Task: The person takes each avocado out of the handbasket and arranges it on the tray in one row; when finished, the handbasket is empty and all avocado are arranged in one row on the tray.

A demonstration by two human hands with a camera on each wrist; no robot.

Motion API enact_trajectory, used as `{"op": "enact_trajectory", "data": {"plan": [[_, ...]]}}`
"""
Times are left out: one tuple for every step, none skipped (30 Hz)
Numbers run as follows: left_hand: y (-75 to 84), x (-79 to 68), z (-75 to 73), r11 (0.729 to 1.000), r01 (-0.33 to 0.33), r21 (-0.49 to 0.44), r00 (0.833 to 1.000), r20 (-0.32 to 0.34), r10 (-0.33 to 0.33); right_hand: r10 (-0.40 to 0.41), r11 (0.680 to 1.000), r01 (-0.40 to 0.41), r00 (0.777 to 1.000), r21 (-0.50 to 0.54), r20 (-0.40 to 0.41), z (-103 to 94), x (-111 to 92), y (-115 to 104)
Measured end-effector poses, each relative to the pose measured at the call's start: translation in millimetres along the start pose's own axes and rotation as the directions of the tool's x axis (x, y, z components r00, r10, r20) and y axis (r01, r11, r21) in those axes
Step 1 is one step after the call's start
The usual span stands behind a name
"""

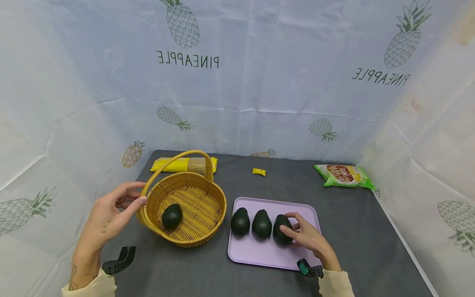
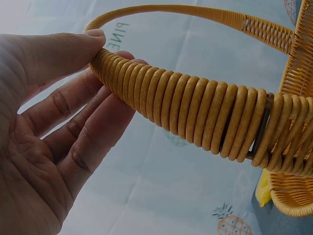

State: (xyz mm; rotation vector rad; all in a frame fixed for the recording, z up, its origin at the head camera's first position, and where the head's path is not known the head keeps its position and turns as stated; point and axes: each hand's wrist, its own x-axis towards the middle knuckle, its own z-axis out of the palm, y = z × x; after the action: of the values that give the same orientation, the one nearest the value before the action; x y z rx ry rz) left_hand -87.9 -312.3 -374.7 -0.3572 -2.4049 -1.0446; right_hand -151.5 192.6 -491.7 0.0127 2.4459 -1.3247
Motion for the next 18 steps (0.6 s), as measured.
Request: {"op": "enact_trajectory", "data": {"plan": [[0.2,0.1,-0.1,1.0,-0.001,-0.001,1.0,0.001,0.001,0.0,1.0,0.0,1.0,-0.001,0.0,-0.2,-0.1,0.5],[0.6,0.2,-0.1,1.0,-0.001,-0.002,1.0,0.001,0.001,0.0,1.0,0.0,1.0,-0.001,0.0,-0.4,-0.1,0.9],[0.7,0.2,-0.1,1.0,0.0,-0.003,1.0,0.001,0.0,0.0,1.0,0.0,1.0,0.0,0.0,-0.4,-0.1,1.3],[0.7,0.1,-0.1,1.0,0.0,-0.005,1.0,0.0,0.0,0.001,1.0,-0.001,1.0,-0.001,-0.001,-0.2,0.0,1.7],[0.6,0.0,-0.2,1.0,0.0,-0.006,1.0,0.001,0.0,0.003,1.0,-0.003,1.0,-0.001,-0.001,0.1,0.1,1.9],[0.4,-0.1,-0.2,1.0,-0.002,-0.006,1.0,0.001,0.002,0.005,1.0,-0.005,1.0,0.001,-0.001,0.6,0.2,2.1],[0.0,-0.2,-0.3,1.0,-0.004,-0.007,1.0,0.002,0.004,0.007,1.0,-0.007,1.0,0.004,-0.001,1.1,0.4,2.1],[-0.3,-0.4,-0.3,1.0,-0.005,-0.007,1.0,0.002,0.005,0.009,1.0,-0.009,1.0,0.007,0.0,1.8,0.5,2.1],[-0.8,-0.4,-0.4,1.0,-0.007,-0.007,1.0,0.003,0.007,0.011,1.0,-0.011,1.0,0.011,0.0,2.5,0.7,2.1],[-1.3,-0.5,-0.4,1.0,-0.008,-0.008,1.0,0.005,0.008,0.012,1.0,-0.012,1.0,0.015,0.001,3.3,0.7,1.8],[-1.6,-0.7,-0.5,1.0,-0.008,-0.006,1.0,0.005,0.009,0.012,1.0,-0.012,1.0,0.021,0.003,4.1,0.8,1.7],[-1.9,-0.8,-0.5,1.0,-0.009,-0.005,1.0,0.006,0.009,0.011,1.0,-0.011,1.0,0.026,0.006,4.7,0.6,1.4],[-2.2,-0.8,-0.5,1.0,-0.009,-0.005,1.0,0.007,0.009,0.01,0.999,-0.01,1.0,0.031,0.009,5.3,0.5,1.3],[-2.4,-0.9,-0.5,1.0,-0.008,-0.004,1.0,0.006,0.008,0.008,0.999,-0.009,1.0,0.035,0.012,5.8,0.4,1.1],[-2.5,-0.9,-0.5,1.0,-0.008,-0.003,1.0,0.006,0.008,0.006,0.999,-0.007,1.0,0.041,0.016,6.1,0.3,1.0],[-2.6,-0.9,-0.5,1.0,-0.009,-0.002,1.0,0.006,0.009,0.005,0.999,-0.006,1.0,0.044,0.019,6.2,0.1,0.8],[-2.7,-0.9,-0.6,1.0,-0.01,-0.001,1.0,0.006,0.01,0.004,0.999,-0.005,1.0,0.046,0.021,6.1,0.0,0.8],[-2.7,-0.9,-0.6,1.0,-0.01,-0.002,1.0,0.006,0.01,0.002,0.999,-0.004,1.0,0.05,0.023,5.8,-0.2,0.7]]}}
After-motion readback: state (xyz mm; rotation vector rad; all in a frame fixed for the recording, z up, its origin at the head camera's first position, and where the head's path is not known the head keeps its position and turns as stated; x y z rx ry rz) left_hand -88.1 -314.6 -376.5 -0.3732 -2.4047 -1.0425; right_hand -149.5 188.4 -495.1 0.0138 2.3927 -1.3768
